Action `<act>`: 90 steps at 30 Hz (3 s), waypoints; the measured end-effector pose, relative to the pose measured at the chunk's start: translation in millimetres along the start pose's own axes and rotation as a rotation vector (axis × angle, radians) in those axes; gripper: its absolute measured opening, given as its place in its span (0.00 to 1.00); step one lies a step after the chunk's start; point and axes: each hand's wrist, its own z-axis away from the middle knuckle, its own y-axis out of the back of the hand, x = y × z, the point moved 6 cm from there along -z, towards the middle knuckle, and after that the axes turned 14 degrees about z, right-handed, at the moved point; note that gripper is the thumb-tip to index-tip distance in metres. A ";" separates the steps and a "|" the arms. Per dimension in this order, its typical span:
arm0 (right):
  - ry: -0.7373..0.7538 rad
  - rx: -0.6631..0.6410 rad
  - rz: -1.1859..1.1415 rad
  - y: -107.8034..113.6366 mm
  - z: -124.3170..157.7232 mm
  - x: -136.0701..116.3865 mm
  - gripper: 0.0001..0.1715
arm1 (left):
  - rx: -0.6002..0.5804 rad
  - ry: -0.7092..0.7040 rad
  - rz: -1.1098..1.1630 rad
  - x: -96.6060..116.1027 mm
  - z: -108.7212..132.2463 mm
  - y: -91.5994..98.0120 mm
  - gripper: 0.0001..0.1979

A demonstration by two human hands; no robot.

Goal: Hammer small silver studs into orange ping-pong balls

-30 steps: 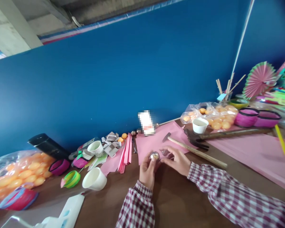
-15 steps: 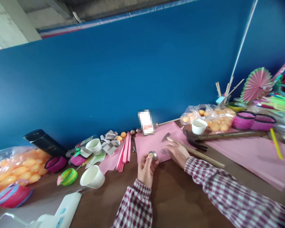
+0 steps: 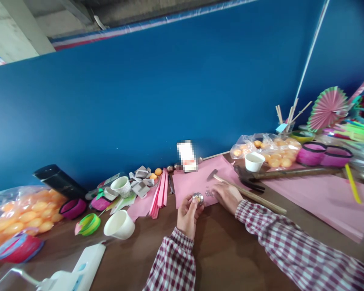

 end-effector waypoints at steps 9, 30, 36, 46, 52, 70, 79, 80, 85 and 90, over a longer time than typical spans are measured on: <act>-0.074 0.047 0.000 10.4 1.4 1.9 0.09 | -0.028 0.006 0.020 -0.8 -2.2 2.0 0.18; -0.208 0.137 -0.435 13.9 7.5 4.0 0.14 | 0.019 0.003 -0.022 -2.9 -3.8 5.0 0.17; -0.272 0.088 -0.614 4.3 10.2 0.0 0.11 | 0.005 -0.021 -0.026 -2.2 -4.2 5.0 0.17; -0.305 0.022 -0.792 -0.4 14.4 -16.4 0.09 | -0.055 -0.037 -0.065 -2.1 -2.4 1.2 0.15; -0.294 -0.001 -0.792 -2.3 13.6 -15.5 0.10 | -0.046 -0.052 -0.103 -1.8 -3.9 2.8 0.16; -0.268 -0.033 -0.817 2.3 12.6 -22.9 0.11 | -0.110 -0.116 -0.190 -1.1 -5.5 3.8 0.20; -0.263 -0.076 -0.814 1.9 12.3 -24.2 0.11 | -0.120 -0.116 -0.206 -2.1 -6.0 4.2 0.19; -0.263 -0.080 -0.815 1.7 12.3 -24.4 0.11 | -0.116 -0.116 -0.208 -1.8 -6.0 3.9 0.19; -0.271 -0.090 -0.822 -0.2 12.7 -24.5 0.12 | -0.099 -0.113 -0.218 -0.5 -5.4 2.9 0.20; -0.265 -0.091 -0.819 -2.2 12.8 -24.3 0.11 | -0.100 -0.109 -0.197 0.2 -4.4 1.9 0.19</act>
